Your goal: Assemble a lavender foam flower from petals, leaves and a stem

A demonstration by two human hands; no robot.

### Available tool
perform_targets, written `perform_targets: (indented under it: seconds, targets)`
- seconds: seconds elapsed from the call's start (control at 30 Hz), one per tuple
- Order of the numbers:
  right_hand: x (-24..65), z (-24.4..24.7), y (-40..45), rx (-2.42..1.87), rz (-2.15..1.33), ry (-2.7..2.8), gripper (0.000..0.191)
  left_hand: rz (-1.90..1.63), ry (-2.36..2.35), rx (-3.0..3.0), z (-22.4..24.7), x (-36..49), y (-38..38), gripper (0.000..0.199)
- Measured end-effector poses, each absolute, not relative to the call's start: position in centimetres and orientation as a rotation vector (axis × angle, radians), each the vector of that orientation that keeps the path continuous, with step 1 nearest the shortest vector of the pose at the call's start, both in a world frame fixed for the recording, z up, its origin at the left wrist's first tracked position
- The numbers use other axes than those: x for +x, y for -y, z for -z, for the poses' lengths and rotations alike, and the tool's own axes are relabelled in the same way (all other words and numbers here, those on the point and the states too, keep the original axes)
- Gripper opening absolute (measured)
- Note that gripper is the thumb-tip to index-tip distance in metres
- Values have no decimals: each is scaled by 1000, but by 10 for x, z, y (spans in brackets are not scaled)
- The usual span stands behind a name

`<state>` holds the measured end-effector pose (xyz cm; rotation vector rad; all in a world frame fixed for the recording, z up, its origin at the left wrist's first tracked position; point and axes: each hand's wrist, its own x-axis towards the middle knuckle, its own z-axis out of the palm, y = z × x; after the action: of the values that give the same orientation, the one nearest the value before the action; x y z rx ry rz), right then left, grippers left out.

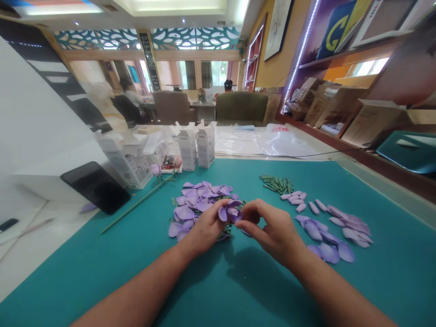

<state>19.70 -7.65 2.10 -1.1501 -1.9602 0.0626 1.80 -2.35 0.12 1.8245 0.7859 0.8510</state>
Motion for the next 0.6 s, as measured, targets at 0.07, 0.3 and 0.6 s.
perform_targets:
  seconds: [0.07,0.3,0.6]
  targets:
    - [199,-23,76,-1150,-36,1915,7,-848,-784,1830,0,18,24,36]
    - [199,-19,71,-1083,17,1935,22,-841,-742,1874,2,19,25,35]
    - [196,-18,72,-1043,37,1954,25,-855,-749,1846,1,21,26,35]
